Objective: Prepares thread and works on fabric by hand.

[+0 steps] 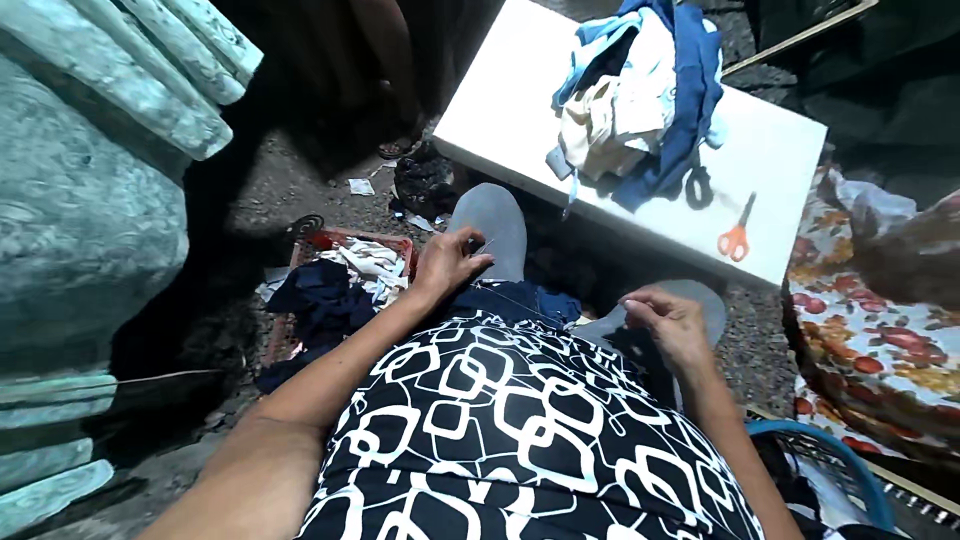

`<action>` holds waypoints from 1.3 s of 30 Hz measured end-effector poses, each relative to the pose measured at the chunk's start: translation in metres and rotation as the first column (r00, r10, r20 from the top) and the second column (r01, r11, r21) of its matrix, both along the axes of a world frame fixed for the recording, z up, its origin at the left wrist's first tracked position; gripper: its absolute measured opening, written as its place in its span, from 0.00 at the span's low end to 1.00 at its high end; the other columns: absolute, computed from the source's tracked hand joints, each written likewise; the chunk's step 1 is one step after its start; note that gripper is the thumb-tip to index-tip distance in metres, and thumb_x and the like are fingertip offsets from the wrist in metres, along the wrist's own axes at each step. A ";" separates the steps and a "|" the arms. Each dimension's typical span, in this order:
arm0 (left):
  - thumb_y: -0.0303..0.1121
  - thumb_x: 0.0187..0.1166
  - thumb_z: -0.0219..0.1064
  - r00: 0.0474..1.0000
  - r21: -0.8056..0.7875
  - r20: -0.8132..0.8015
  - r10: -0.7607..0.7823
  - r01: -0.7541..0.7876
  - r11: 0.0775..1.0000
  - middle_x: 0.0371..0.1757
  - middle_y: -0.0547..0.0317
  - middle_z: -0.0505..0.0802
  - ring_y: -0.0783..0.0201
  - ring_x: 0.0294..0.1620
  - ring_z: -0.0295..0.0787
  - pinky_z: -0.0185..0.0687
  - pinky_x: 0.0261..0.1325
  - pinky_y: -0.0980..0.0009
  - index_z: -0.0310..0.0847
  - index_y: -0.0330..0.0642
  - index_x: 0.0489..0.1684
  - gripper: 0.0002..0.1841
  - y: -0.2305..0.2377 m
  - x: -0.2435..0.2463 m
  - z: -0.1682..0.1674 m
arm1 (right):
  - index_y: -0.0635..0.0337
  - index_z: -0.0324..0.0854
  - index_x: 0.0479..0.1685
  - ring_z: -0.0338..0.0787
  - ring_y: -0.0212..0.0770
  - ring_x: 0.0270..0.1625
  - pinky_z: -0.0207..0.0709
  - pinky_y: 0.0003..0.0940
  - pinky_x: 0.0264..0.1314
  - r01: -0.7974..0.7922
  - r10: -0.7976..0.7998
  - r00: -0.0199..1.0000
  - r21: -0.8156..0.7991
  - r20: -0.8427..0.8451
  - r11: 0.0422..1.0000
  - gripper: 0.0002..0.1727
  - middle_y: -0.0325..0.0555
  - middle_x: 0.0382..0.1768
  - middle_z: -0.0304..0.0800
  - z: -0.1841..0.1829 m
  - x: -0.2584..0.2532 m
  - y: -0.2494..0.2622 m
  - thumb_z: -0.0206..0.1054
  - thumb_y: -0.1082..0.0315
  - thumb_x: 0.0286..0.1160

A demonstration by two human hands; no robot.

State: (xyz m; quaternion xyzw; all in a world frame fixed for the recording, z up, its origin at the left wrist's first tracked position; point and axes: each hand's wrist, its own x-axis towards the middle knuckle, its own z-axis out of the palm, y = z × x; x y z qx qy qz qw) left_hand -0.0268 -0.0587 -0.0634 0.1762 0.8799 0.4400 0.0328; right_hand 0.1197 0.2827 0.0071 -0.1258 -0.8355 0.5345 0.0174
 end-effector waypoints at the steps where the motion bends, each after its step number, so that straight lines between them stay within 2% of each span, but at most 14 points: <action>1: 0.45 0.75 0.75 0.999 -0.002 -0.032 0.031 -0.032 1.000 0.26 0.56 0.90 0.57 0.27 0.86 0.83 0.40 0.48 0.92 0.45 0.53 0.17 0.002 0.003 -0.002 | 0.66 0.90 0.44 0.89 0.34 0.31 0.89 0.32 0.39 -0.009 0.009 1.000 0.006 0.004 1.000 0.06 0.45 0.38 0.91 0.002 0.000 -0.002 0.67 0.79 0.77; 4: 0.39 0.81 0.69 0.990 0.003 -0.125 0.069 -0.069 0.998 0.31 0.53 0.95 0.56 0.32 0.92 0.85 0.44 0.48 0.94 0.42 0.43 0.11 0.006 0.009 -0.009 | 0.66 0.91 0.42 0.88 0.33 0.30 0.88 0.32 0.38 -0.042 0.042 0.999 0.010 0.007 0.999 0.07 0.44 0.37 0.91 0.007 0.000 -0.006 0.68 0.81 0.73; 6: 0.38 0.84 0.65 0.990 -0.059 -0.127 0.052 -0.060 0.996 0.32 0.49 0.94 0.49 0.36 0.93 0.84 0.46 0.42 0.92 0.40 0.43 0.12 0.008 0.010 -0.007 | 0.65 0.92 0.44 0.88 0.33 0.30 0.89 0.32 0.38 -0.070 0.070 0.997 -0.013 0.021 0.998 0.08 0.44 0.38 0.91 0.012 -0.002 -0.009 0.70 0.81 0.72; 8: 0.38 0.85 0.63 0.999 -0.070 -0.041 0.025 -0.028 0.997 0.35 0.46 0.94 0.47 0.41 0.93 0.83 0.51 0.40 0.91 0.38 0.44 0.13 0.010 0.006 0.000 | 0.65 0.91 0.45 0.87 0.33 0.30 0.88 0.32 0.37 -0.126 0.126 0.992 -0.039 0.007 0.991 0.08 0.44 0.40 0.91 0.015 -0.007 -0.014 0.69 0.81 0.73; 10: 0.37 0.84 0.65 0.993 0.079 0.121 -0.014 0.005 0.997 0.35 0.53 0.93 0.59 0.38 0.90 0.85 0.49 0.52 0.90 0.38 0.43 0.12 0.015 -0.001 0.008 | 0.66 0.92 0.43 0.88 0.35 0.31 0.88 0.34 0.37 -0.189 0.188 0.982 -0.078 -0.015 0.979 0.08 0.45 0.40 0.92 0.018 -0.014 -0.019 0.69 0.81 0.72; 11: 0.35 0.82 0.68 0.976 0.221 0.214 -0.052 0.004 0.975 0.31 0.59 0.91 0.68 0.32 0.86 0.84 0.42 0.63 0.90 0.38 0.41 0.09 0.019 -0.002 0.014 | 0.66 0.91 0.43 0.88 0.36 0.31 0.87 0.35 0.37 -0.214 0.214 0.977 -0.102 -0.011 0.972 0.08 0.45 0.39 0.92 0.020 -0.018 -0.024 0.68 0.80 0.73; 12: 0.32 0.81 0.69 0.941 0.377 0.322 -0.106 -0.025 0.926 0.26 0.63 0.88 0.74 0.24 0.79 0.78 0.33 0.73 0.89 0.37 0.39 0.07 0.026 -0.001 0.021 | 0.65 0.92 0.44 0.87 0.35 0.31 0.87 0.34 0.37 -0.229 0.230 0.973 -0.126 -0.004 0.965 0.08 0.44 0.39 0.92 0.024 -0.022 -0.030 0.68 0.79 0.73; 13: 0.29 0.80 0.69 0.881 0.520 0.435 -0.185 -0.077 0.851 0.20 0.68 0.82 0.78 0.17 0.69 0.66 0.22 0.79 0.88 0.38 0.38 0.05 0.032 0.002 0.030 | 0.65 0.91 0.46 0.87 0.34 0.31 0.86 0.33 0.37 -0.236 0.241 0.971 -0.158 0.009 0.959 0.08 0.43 0.40 0.93 0.028 -0.025 -0.038 0.68 0.78 0.74; 15: 0.28 0.82 0.65 0.730 0.681 0.571 -0.377 -0.165 0.713 0.14 0.73 0.72 0.79 0.12 0.60 0.57 0.16 0.82 0.86 0.43 0.36 0.06 0.043 0.009 0.047 | 0.65 0.89 0.55 0.86 0.31 0.32 0.84 0.30 0.36 -0.252 0.265 0.964 -0.244 0.024 0.937 0.13 0.43 0.43 0.93 0.034 -0.030 -0.053 0.67 0.76 0.76; 17: 0.29 0.82 0.65 0.676 0.750 0.539 -0.502 -0.115 0.651 0.13 0.75 0.69 0.80 0.11 0.56 0.52 0.15 0.83 0.87 0.47 0.36 0.06 0.047 0.018 0.055 | 0.66 0.87 0.62 0.85 0.31 0.32 0.84 0.30 0.37 -0.249 0.272 0.962 -0.340 0.019 0.907 0.16 0.43 0.41 0.92 0.035 -0.033 -0.065 0.66 0.76 0.77; 19: 0.34 0.82 0.66 0.674 0.753 0.486 -0.557 0.000 0.657 0.13 0.74 0.65 0.80 0.10 0.52 0.47 0.14 0.84 0.86 0.52 0.38 0.04 0.042 0.031 0.062 | 0.67 0.85 0.65 0.85 0.31 0.32 0.85 0.31 0.40 -0.220 0.250 0.968 -0.423 0.017 0.879 0.17 0.43 0.37 0.89 0.033 -0.034 -0.073 0.65 0.76 0.79; 21: 0.34 0.82 0.65 0.660 0.729 0.503 -0.558 0.023 0.684 0.11 0.72 0.63 0.79 0.09 0.50 0.45 0.12 0.84 0.84 0.51 0.35 0.05 0.038 0.042 0.073 | 0.67 0.85 0.65 0.85 0.30 0.33 0.85 0.29 0.41 -0.183 0.217 0.976 -0.476 0.016 0.860 0.17 0.42 0.39 0.90 0.031 -0.034 -0.077 0.63 0.76 0.80; 27: 0.33 0.83 0.64 0.606 0.757 0.507 -0.613 0.027 0.653 0.12 0.73 0.63 0.80 0.09 0.50 0.43 0.12 0.84 0.82 0.51 0.33 0.07 0.042 0.047 0.078 | 0.65 0.87 0.63 0.87 0.28 0.35 0.84 0.25 0.42 -0.149 0.163 0.986 -0.532 -0.021 0.833 0.16 0.43 0.51 0.93 0.031 -0.031 -0.078 0.61 0.79 0.81; 39: 0.32 0.84 0.62 0.591 0.790 0.488 -0.643 0.016 0.613 0.11 0.73 0.62 0.81 0.08 0.49 0.42 0.11 0.85 0.83 0.50 0.32 0.08 0.041 0.049 0.079 | 0.66 0.88 0.62 0.87 0.28 0.35 0.84 0.25 0.42 -0.185 0.192 0.980 -0.547 -0.046 0.816 0.16 0.43 0.48 0.94 0.025 -0.031 -0.081 0.63 0.79 0.79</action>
